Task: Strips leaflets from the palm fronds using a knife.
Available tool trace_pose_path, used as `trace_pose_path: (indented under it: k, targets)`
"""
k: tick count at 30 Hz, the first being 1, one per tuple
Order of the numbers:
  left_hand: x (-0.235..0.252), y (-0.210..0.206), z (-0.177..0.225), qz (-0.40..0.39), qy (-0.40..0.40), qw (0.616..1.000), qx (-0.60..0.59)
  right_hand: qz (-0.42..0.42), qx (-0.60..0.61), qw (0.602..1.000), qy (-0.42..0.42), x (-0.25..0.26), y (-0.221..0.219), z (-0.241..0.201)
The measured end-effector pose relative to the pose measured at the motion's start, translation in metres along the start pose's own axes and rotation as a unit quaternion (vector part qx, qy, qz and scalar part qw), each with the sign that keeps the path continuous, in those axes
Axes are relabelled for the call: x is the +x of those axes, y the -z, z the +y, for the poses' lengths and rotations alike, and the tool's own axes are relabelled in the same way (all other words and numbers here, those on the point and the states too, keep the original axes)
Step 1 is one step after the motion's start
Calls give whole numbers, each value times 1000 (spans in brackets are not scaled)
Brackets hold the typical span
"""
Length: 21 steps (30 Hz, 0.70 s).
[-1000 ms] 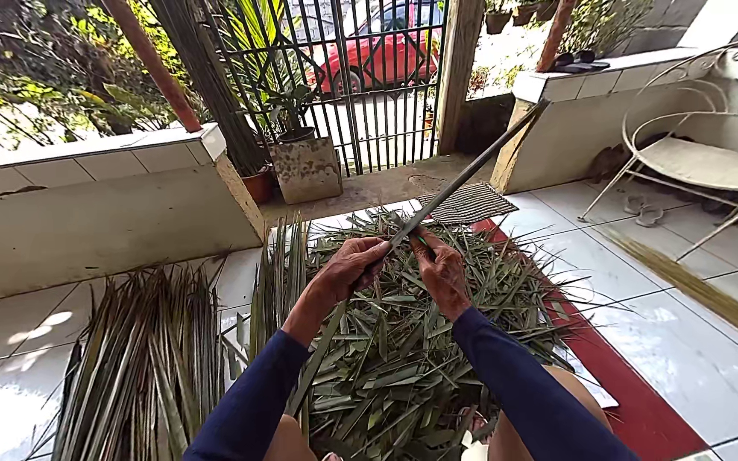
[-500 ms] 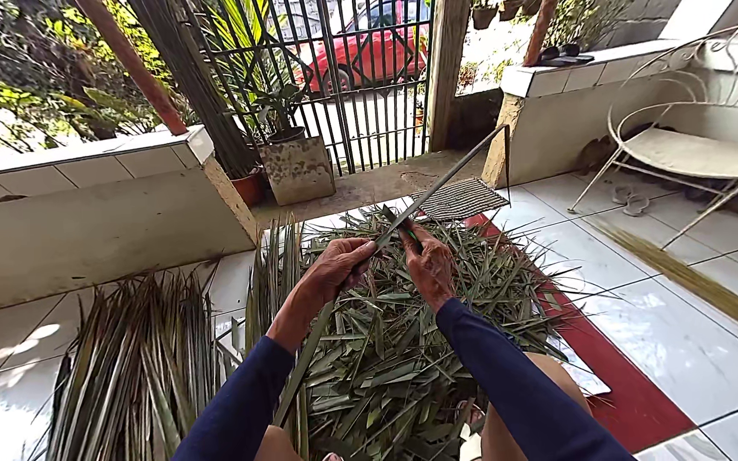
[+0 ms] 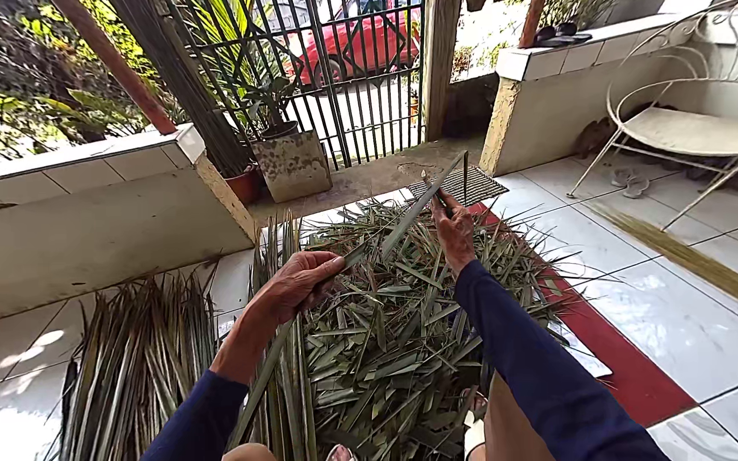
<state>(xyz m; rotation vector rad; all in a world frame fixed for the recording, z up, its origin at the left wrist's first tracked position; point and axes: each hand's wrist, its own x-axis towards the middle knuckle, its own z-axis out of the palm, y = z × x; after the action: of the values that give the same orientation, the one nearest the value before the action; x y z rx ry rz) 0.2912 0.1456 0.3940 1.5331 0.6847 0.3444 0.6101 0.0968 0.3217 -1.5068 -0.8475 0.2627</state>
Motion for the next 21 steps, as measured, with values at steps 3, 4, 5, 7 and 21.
trace_pose_path:
  k: [3, 4, 5, 7, 21]
  targets:
    - [-22, 11, 3, 0, 3, 1000, 30, 2, 33, 999, -8, 12, 5, 7]
    - [-29, 15, 3, 0, 4, 999, 35, 3, 38, 999, -11, 15, 6, 9]
    - [-36, 19, 4, 2, 5, 999, 41, 5, 38, 999, -14, 18, 8, 10]
    - [-51, 25, 7, 11, 11, 998, 53, 12, 37, 999, -15, 23, 11, 12]
    - [-92, 51, 15, 142, -5, 986, 82, -119, -103, 981, -114, 28, 17, 46]
